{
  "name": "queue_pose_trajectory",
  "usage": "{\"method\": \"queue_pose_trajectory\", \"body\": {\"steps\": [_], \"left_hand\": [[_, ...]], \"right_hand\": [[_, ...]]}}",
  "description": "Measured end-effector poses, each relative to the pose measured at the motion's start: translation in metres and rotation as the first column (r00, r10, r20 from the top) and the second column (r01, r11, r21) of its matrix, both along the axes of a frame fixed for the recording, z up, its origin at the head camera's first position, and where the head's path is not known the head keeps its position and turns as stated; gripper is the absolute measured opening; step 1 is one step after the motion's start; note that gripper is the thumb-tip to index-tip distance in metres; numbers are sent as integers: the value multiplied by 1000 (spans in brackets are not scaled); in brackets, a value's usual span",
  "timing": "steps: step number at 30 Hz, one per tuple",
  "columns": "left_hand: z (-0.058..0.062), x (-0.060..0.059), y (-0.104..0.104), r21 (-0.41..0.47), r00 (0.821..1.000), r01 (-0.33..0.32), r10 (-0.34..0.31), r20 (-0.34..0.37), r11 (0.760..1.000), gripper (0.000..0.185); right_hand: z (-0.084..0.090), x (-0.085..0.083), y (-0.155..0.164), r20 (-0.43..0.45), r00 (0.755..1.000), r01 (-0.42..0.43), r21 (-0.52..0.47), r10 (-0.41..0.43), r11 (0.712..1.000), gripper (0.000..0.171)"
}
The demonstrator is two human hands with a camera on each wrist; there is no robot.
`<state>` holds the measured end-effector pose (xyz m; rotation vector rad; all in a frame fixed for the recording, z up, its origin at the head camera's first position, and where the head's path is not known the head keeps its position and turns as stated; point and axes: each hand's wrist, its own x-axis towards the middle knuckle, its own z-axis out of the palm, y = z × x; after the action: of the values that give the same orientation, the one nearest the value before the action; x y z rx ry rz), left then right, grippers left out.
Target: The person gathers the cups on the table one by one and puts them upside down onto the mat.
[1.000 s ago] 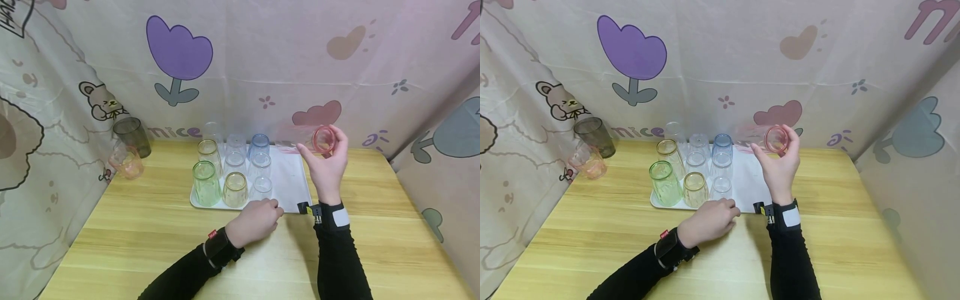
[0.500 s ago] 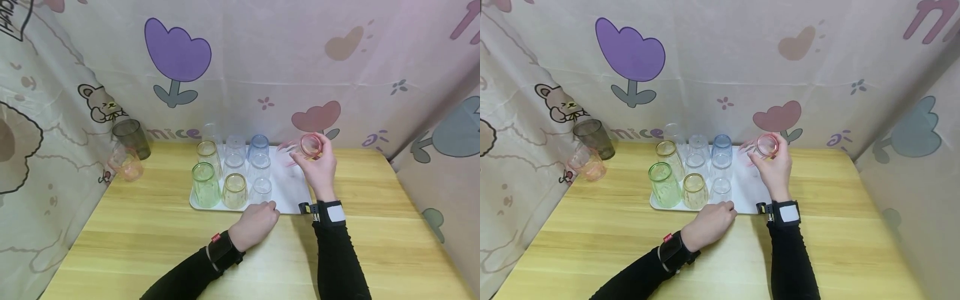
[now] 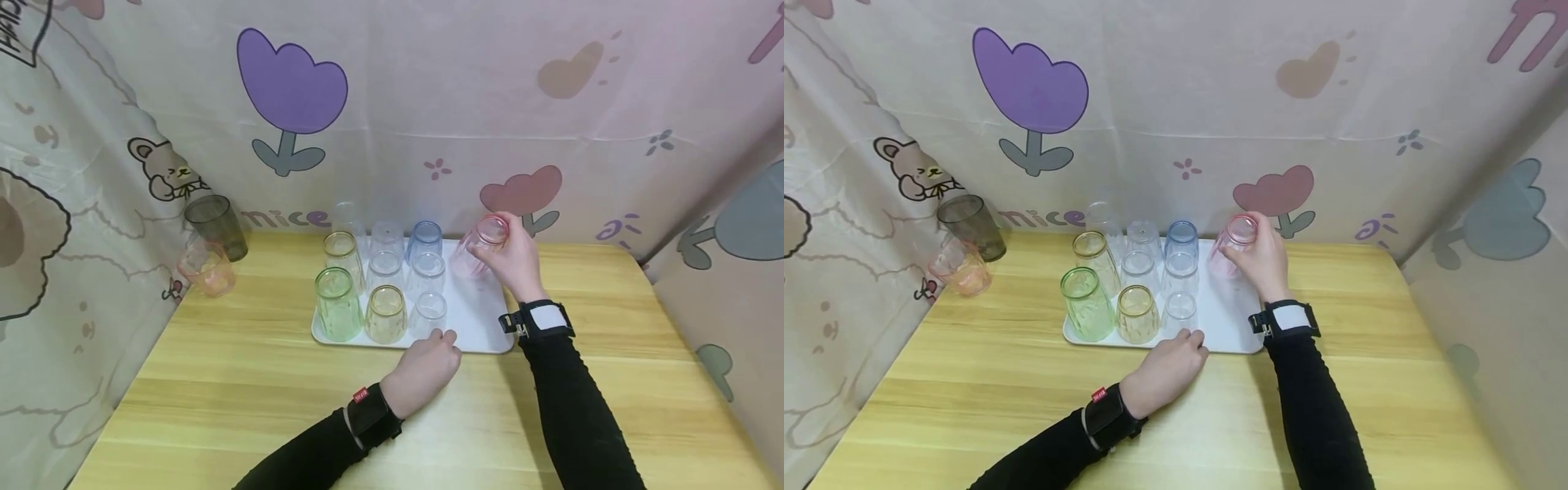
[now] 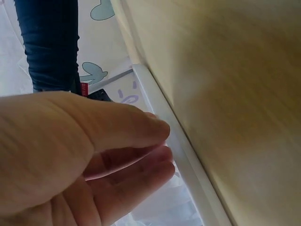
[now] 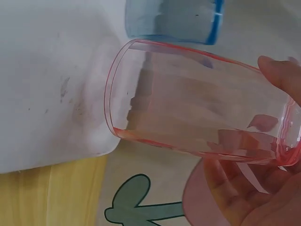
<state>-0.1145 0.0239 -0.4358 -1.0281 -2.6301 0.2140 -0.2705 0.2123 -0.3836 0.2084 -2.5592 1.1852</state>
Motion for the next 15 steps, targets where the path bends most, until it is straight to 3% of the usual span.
{"method": "queue_pose_trajectory", "body": {"steps": [15], "left_hand": [[-1, -1, -1, 7, 999, 2, -2, -50, 1000, 11]], "right_hand": [[-12, -24, 1, 59, 998, -17, 51, 14, 999, 85]]}}
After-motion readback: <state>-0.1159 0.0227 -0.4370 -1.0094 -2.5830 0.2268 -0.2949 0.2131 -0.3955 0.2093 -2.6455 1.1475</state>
